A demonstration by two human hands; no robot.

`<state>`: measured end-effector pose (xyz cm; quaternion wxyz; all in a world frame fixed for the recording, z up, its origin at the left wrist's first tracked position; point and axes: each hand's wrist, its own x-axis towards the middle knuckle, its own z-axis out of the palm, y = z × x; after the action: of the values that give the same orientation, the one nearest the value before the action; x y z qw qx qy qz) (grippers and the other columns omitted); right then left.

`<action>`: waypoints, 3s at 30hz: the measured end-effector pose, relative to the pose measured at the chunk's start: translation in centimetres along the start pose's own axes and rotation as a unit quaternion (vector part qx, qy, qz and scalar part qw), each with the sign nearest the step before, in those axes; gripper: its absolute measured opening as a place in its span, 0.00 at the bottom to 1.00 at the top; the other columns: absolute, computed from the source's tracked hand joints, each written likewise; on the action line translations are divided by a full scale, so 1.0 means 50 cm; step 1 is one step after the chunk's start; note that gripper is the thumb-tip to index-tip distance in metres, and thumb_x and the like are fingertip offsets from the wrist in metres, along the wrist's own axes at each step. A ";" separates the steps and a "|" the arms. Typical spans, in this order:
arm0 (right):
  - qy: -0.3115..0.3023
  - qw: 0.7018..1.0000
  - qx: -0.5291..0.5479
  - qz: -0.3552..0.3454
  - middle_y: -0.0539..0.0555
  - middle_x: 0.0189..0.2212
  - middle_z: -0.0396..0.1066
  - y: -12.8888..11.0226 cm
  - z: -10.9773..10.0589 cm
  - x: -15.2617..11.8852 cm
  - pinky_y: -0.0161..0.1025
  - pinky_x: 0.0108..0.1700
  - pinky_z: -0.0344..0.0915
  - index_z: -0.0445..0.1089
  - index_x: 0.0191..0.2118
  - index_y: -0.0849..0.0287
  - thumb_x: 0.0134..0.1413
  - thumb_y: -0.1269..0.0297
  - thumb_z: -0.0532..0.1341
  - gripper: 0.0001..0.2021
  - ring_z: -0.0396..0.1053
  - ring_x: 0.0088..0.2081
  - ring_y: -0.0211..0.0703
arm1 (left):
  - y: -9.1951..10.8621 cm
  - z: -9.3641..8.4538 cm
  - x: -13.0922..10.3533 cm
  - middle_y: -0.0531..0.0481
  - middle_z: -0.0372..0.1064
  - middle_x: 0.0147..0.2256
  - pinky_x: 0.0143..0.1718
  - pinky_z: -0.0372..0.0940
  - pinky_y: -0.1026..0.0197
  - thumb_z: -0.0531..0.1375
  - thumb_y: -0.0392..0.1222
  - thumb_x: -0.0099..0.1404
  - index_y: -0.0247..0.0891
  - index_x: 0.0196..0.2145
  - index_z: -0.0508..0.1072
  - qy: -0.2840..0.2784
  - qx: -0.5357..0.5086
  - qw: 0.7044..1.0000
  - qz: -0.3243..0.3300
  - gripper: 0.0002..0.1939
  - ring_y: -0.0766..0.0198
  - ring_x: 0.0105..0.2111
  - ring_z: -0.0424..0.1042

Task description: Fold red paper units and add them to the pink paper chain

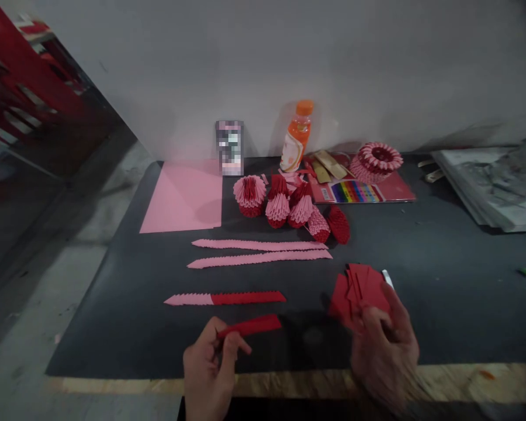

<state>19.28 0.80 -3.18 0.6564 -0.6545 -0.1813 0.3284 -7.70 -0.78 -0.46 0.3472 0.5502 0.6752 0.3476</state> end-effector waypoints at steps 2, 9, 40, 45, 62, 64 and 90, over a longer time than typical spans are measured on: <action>-0.079 0.996 -0.015 0.025 0.49 0.33 0.89 -0.007 -0.001 0.000 0.37 0.34 0.83 0.90 0.63 0.45 0.51 0.48 0.88 0.33 0.86 0.33 0.44 | 0.019 0.008 0.002 0.56 0.80 0.20 0.19 0.65 0.62 0.66 0.67 0.83 0.52 0.26 0.85 0.017 -0.011 1.000 -0.018 0.30 0.61 0.16 0.73; -0.333 0.930 -0.112 0.104 0.53 0.22 0.86 -0.025 0.042 -0.082 0.38 0.30 0.85 0.93 0.31 0.50 0.62 0.39 0.83 0.20 0.86 0.25 0.50 | 0.048 0.063 -0.019 0.52 0.87 0.22 0.26 0.75 0.59 0.70 0.74 0.77 0.52 0.28 0.87 -0.050 -0.150 0.986 -0.060 0.29 0.55 0.20 0.83; -0.386 0.898 -0.214 0.011 0.53 0.25 0.88 -0.032 0.050 -0.089 0.42 0.29 0.87 0.93 0.36 0.49 0.74 0.40 0.74 0.21 0.85 0.25 0.51 | 0.091 0.072 0.028 0.52 0.88 0.20 0.20 0.80 0.62 0.82 0.56 0.64 0.49 0.27 0.95 0.110 -0.182 0.977 -0.015 0.13 0.54 0.17 0.86; -0.386 0.900 -0.199 0.027 0.51 0.23 0.88 -0.027 0.048 -0.083 0.38 0.29 0.84 0.93 0.35 0.47 0.67 0.40 0.79 0.18 0.85 0.25 0.49 | 0.082 0.084 0.020 0.53 0.89 0.22 0.21 0.81 0.63 0.81 0.57 0.66 0.50 0.28 0.95 0.118 -0.174 0.977 -0.031 0.13 0.55 0.19 0.87; -0.354 0.921 -0.125 0.101 0.51 0.29 0.89 0.007 0.056 -0.112 0.39 0.37 0.85 0.89 0.35 0.51 0.69 0.36 0.78 0.22 0.88 0.31 0.49 | 0.058 0.103 0.012 0.51 0.83 0.21 0.28 0.79 0.59 0.86 0.69 0.56 0.44 0.23 0.90 0.001 -0.293 0.944 -0.150 0.27 0.58 0.22 0.80; -0.373 0.914 -0.127 0.091 0.51 0.29 0.90 0.005 0.047 -0.101 0.41 0.38 0.88 0.90 0.34 0.49 0.59 0.39 0.84 0.19 0.90 0.33 0.53 | 0.053 0.098 0.013 0.51 0.83 0.20 0.28 0.77 0.59 0.83 0.72 0.60 0.44 0.20 0.86 0.008 -0.295 0.942 -0.159 0.31 0.60 0.22 0.79; -0.412 0.902 -0.107 0.069 0.51 0.32 0.93 0.001 0.036 -0.020 0.37 0.39 0.86 0.93 0.42 0.47 0.62 0.40 0.84 0.17 0.91 0.33 0.48 | 0.024 0.107 -0.010 0.46 0.87 0.23 0.31 0.69 0.61 0.78 0.71 0.69 0.43 0.27 0.90 -0.104 -0.221 0.953 -0.177 0.29 0.60 0.25 0.79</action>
<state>17.34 1.46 -2.87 0.4246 -0.5381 -0.4241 0.5919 -2.46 -0.62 -2.17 0.5843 0.3639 0.6284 0.3622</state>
